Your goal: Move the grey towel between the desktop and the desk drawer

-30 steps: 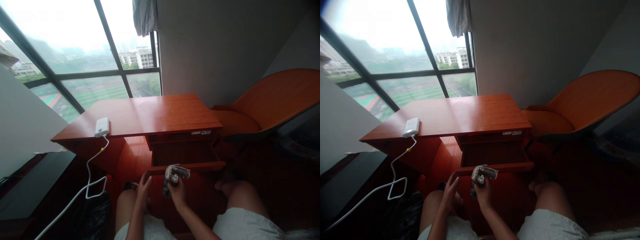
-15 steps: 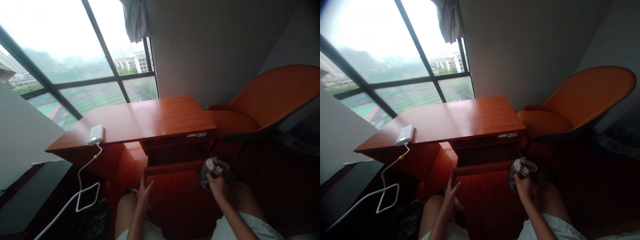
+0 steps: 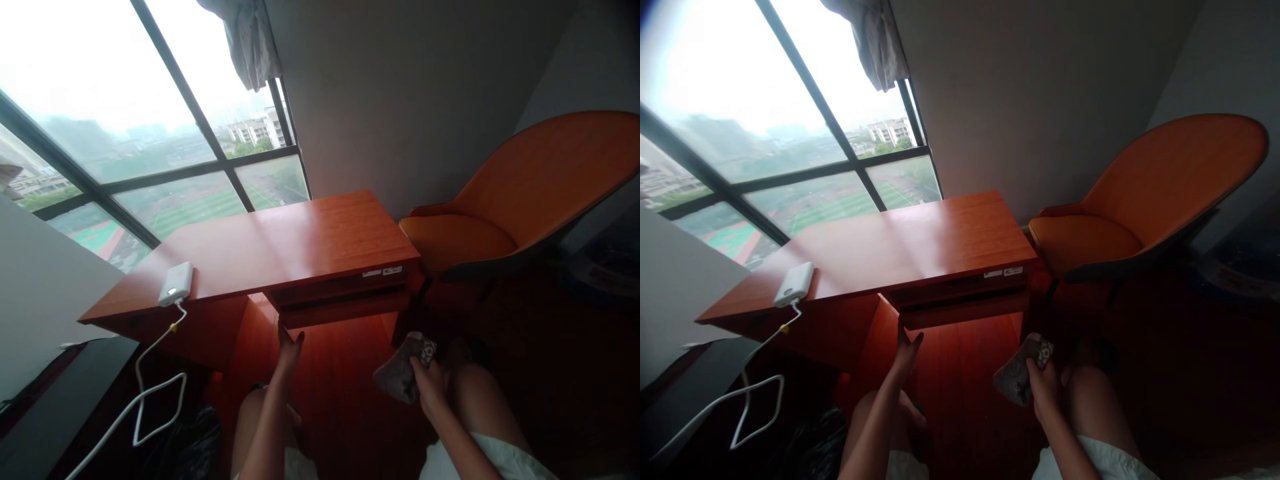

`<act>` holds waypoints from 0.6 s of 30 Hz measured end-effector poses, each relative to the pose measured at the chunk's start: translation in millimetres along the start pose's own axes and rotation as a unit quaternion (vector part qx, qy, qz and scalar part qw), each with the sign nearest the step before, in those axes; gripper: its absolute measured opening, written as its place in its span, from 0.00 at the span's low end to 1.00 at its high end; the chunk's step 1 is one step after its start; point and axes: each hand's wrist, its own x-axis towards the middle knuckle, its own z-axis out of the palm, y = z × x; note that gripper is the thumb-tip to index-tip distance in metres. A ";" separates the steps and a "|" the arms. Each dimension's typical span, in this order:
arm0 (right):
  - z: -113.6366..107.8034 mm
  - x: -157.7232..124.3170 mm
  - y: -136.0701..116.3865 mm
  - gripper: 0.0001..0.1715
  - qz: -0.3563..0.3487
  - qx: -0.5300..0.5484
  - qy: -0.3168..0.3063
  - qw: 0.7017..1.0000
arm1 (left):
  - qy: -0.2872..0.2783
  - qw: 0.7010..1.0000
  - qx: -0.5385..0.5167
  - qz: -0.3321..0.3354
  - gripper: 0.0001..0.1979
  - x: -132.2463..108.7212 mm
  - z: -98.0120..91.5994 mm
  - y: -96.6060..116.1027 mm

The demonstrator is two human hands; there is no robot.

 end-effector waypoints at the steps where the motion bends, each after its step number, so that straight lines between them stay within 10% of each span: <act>1: 0.3 0.6 -0.5 0.18 0.004 0.004 0.000 1.000 | 0.002 1.000 0.005 -0.011 0.46 3.3 2.4 -0.8; 8: 6.9 7.4 10.9 0.23 0.049 0.076 -0.019 0.996 | -0.062 0.994 -0.007 -0.087 0.42 -12.8 17.6 -23.9; 18: 15.3 -15.4 0.5 0.22 0.033 0.045 -0.130 0.990 | -0.229 0.942 -0.142 -0.201 0.30 -113.8 53.9 -28.6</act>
